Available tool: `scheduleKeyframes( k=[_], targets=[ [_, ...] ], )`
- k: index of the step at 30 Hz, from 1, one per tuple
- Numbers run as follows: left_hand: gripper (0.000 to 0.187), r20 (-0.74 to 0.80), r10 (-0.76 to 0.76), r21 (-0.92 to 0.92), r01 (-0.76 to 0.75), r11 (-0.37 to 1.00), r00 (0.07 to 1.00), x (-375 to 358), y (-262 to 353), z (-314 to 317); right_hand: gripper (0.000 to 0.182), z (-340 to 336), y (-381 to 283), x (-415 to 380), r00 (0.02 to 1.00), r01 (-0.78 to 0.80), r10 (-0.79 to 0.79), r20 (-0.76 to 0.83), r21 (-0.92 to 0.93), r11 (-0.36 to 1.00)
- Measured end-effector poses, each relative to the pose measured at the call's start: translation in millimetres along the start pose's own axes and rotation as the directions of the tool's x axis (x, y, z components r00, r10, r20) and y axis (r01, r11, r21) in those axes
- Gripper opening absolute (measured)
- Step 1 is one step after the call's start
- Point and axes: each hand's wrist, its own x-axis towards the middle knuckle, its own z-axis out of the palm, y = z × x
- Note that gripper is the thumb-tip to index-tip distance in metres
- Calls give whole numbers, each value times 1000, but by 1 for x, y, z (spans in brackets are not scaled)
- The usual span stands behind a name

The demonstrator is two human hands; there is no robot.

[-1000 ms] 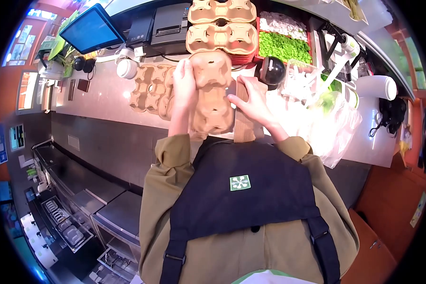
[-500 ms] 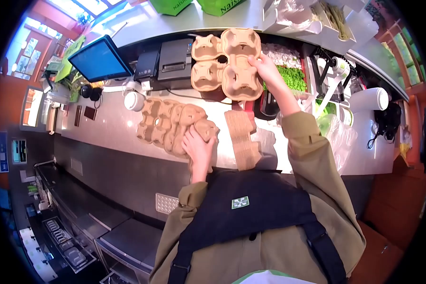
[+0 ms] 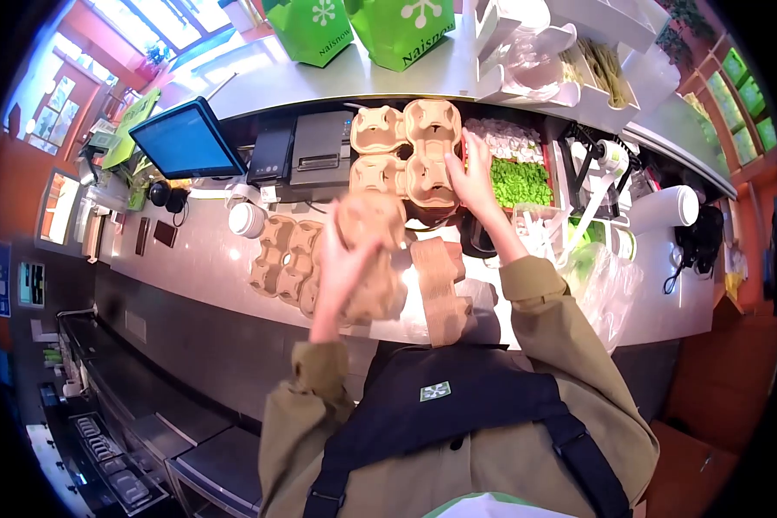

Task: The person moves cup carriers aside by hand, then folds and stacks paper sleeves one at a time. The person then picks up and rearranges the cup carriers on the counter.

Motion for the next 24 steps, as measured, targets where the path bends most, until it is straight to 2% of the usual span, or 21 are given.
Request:
scheduleKeyframes(
  k=[3,4,5,6,8,9,11,12,13,14,16,18,20,21,22,23,24],
  targets=[
    [73,25,57,-76,-55,996,998,86,48,-2,59,6,3,-13,1000,-12,12,11,-26,1000],
    [69,12,25,-69,-24,997,1000,106,63,6,60,6,1,-16,1000,-12,13,24,-41,999],
    [69,16,22,12,-23,1000,1000,145,39,12,60,5,-1,-15,999,41,-39,28,-74,996],
    [73,48,34,13,-35,999,998,168,33,23,61,5,-5,-11,995,94,-91,31,-108,990],
    [79,-11,-50,144,51,988,999,192,32,44,56,0,-29,9,987,156,-149,53,-154,976],
    [84,-1,-21,268,21,963,1000,215,12,47,53,3,-32,21,978,203,-193,74,-165,965],
    [85,-79,-71,423,98,901,994,236,-12,57,43,9,-40,48,951,303,-283,126,-189,934],
    [86,-125,-94,496,144,856,988,242,-16,58,41,19,-33,59,940,335,-309,145,-214,918],
    [88,-147,-54,578,130,806,988,234,-8,60,42,25,-27,68,934,348,-304,188,-282,894],
    [87,-138,-61,697,141,703,989,231,-4,60,42,34,-22,72,926,361,-292,238,-340,868],
    [87,-128,-108,659,165,734,986,230,-8,52,46,43,-15,75,913,374,-241,330,-435,819],
    [80,-21,-104,618,94,780,994,227,-23,34,45,44,-16,76,916,306,-100,388,-516,800],
    [67,-90,195,524,-120,843,977,201,-28,16,41,38,-23,72,918,335,-167,360,-477,813],
    [55,-87,308,492,-228,840,948,181,-25,3,43,36,-21,67,908,403,-272,319,-486,776],
    [48,-95,300,409,-237,881,949,153,-16,-10,41,32,-32,61,906,422,-344,248,-452,786],
    [41,-102,316,398,-252,882,943,134,-33,-28,36,25,-50,53,909,415,-368,193,-364,834],
    [34,-142,226,304,-175,937,964,107,-50,-42,31,22,-68,39,911,412,-388,139,-271,870]
  ],
)
